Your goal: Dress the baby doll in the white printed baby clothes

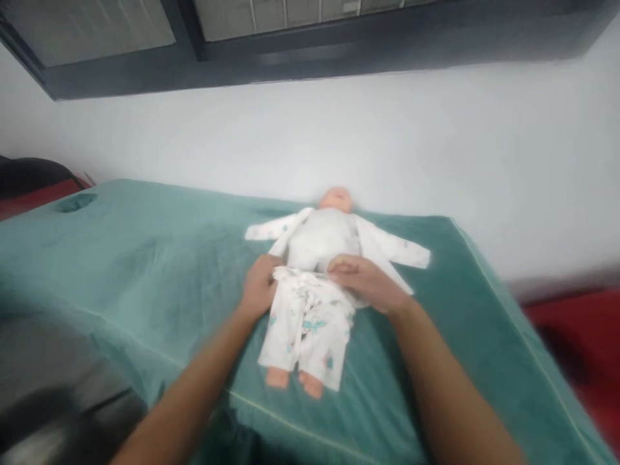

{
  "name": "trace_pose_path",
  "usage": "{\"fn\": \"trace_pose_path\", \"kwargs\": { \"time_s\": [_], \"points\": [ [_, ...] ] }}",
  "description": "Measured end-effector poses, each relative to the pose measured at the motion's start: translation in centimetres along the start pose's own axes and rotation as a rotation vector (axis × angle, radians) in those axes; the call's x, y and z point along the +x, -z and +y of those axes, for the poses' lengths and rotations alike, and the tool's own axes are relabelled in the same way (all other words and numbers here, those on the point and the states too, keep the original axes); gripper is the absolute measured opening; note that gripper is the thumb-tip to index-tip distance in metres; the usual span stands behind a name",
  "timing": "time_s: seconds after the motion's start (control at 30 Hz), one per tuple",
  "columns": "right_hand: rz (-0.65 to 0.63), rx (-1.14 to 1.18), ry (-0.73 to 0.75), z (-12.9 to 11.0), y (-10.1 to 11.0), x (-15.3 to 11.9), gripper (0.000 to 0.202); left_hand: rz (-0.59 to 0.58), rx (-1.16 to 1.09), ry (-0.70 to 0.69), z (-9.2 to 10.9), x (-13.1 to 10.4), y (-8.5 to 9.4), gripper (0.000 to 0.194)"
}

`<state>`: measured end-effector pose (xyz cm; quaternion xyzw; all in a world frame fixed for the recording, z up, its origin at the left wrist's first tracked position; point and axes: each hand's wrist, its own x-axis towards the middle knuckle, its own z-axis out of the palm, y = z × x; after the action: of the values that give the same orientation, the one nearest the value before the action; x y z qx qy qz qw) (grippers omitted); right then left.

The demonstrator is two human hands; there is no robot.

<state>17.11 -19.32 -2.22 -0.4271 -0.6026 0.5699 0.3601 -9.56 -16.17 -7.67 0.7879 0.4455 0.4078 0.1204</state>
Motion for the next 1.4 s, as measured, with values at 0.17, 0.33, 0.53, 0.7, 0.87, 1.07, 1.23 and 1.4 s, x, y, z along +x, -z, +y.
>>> {"fn": "trace_pose_path", "kwargs": {
  "time_s": [0.17,0.33,0.53,0.7,0.87,1.07,1.23,1.4],
  "points": [
    [-0.091,-0.159,-0.014,-0.4,-1.4,0.2,0.031,-0.048,-0.561,0.165,0.6,0.0,1.3,0.019],
    [-0.165,-0.216,0.157,-1.0,-2.4,0.2,0.017,-0.159,-0.705,0.266,0.9,0.5,2.2,0.043],
    [-0.127,-0.259,0.211,-0.6,-2.8,0.4,0.011,-0.380,-0.598,0.086,1.6,1.1,2.8,0.023],
    [-0.079,-0.174,0.058,0.1,-2.9,0.4,0.015,-0.436,-0.498,0.008,3.2,1.4,3.1,0.018],
    [0.008,-0.028,0.038,0.8,-2.8,0.6,0.022,-0.362,-0.453,0.105,5.0,3.2,2.5,0.017],
    [0.245,0.406,0.033,0.4,-1.7,0.4,0.029,-0.060,-0.653,0.280,3.4,6.3,-0.3,0.015],
    [0.324,0.600,-0.015,0.1,-1.2,0.5,0.036,0.020,-0.841,0.429,1.3,6.0,-2.0,0.023],
    [0.395,0.540,-0.058,1.0,0.2,0.7,0.031,-0.003,-0.944,0.585,0.5,5.3,-1.8,0.031]
  ]
}}
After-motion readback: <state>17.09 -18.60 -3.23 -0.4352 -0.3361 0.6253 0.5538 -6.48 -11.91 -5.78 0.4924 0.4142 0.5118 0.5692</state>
